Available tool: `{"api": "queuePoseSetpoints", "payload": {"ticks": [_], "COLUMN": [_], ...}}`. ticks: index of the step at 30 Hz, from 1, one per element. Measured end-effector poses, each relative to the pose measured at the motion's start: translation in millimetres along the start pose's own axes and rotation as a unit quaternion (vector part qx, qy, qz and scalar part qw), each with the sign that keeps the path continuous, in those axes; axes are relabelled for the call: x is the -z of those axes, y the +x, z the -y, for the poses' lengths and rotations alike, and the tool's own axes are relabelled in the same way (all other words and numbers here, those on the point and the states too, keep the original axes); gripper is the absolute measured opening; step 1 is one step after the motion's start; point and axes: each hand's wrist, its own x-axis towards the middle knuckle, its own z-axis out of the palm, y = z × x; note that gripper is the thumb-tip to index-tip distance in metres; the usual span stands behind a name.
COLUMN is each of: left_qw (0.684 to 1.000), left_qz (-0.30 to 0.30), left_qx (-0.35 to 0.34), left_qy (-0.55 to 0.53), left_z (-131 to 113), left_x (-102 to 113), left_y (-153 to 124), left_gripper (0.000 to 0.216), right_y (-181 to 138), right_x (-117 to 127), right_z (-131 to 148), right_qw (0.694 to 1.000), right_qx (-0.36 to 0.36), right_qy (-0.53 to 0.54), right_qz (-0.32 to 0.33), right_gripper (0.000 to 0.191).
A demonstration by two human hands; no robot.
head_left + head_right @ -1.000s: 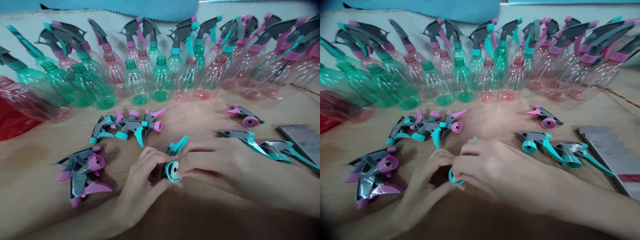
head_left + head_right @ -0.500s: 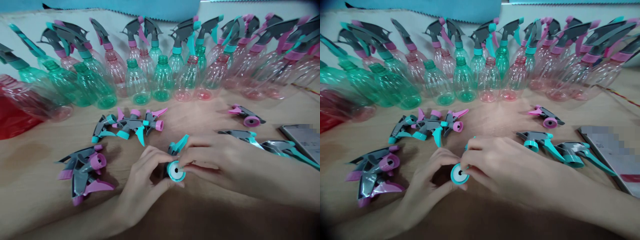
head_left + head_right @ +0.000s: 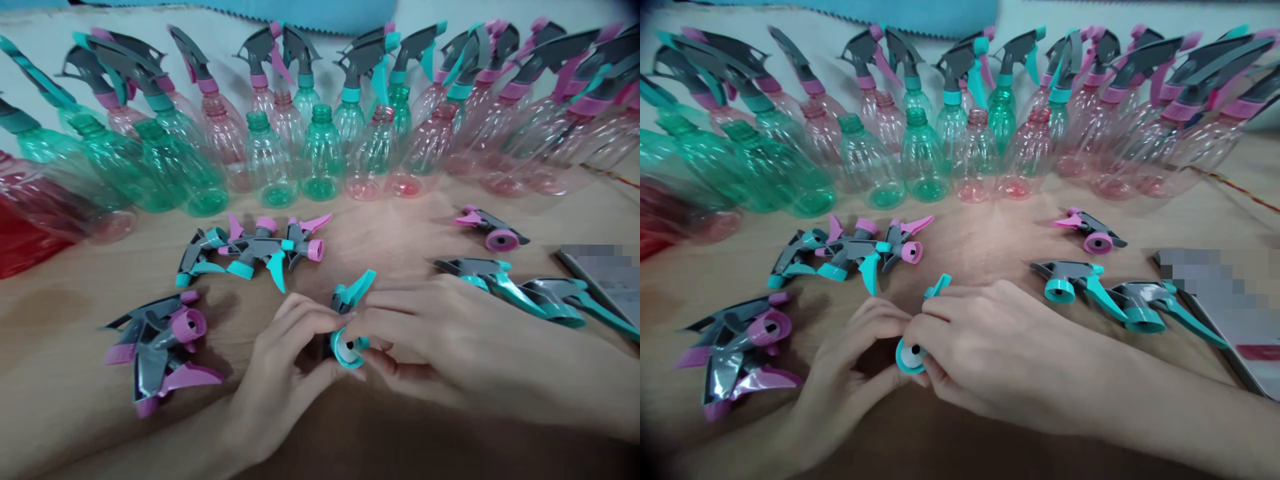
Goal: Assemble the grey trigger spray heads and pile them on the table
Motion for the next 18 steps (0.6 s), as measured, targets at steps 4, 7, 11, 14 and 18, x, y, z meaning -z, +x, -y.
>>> {"api": "queuePoseSetpoints", "payload": {"ticks": [4, 7, 11, 14, 18], "left_qw": [1.000, 0.999, 0.999, 0.999, 0.999], "left_qz": [0.000, -0.005, -0.007, -0.018, -0.020], "left_qx": [-0.008, -0.018, -0.014, -0.009, -0.004], "left_qy": [0.011, 0.028, 0.047, 0.049, 0.039], "left_z": [1, 1, -1, -1, -1], "left_x": [0, 0, 0, 0, -1], "left_y": [-1, 0, 1, 1, 0], "left_gripper": [0.012, 0.009, 0.008, 0.009, 0.017], "right_y": [0, 0, 0, -1, -5], "right_x": [-5, -13, -21, -20, -12], "right_z": [0, -1, -2, 0, 6], "right_qw": [1.000, 0.999, 0.999, 0.998, 0.999], "right_qx": [-0.009, 0.006, -0.007, -0.021, -0.032], "right_qy": [0.000, -0.007, 0.005, -0.005, -0.026], "right_qz": [-0.009, -0.045, -0.052, -0.058, -0.019], "right_gripper": [0.012, 0.015, 0.018, 0.021, 0.019]}}
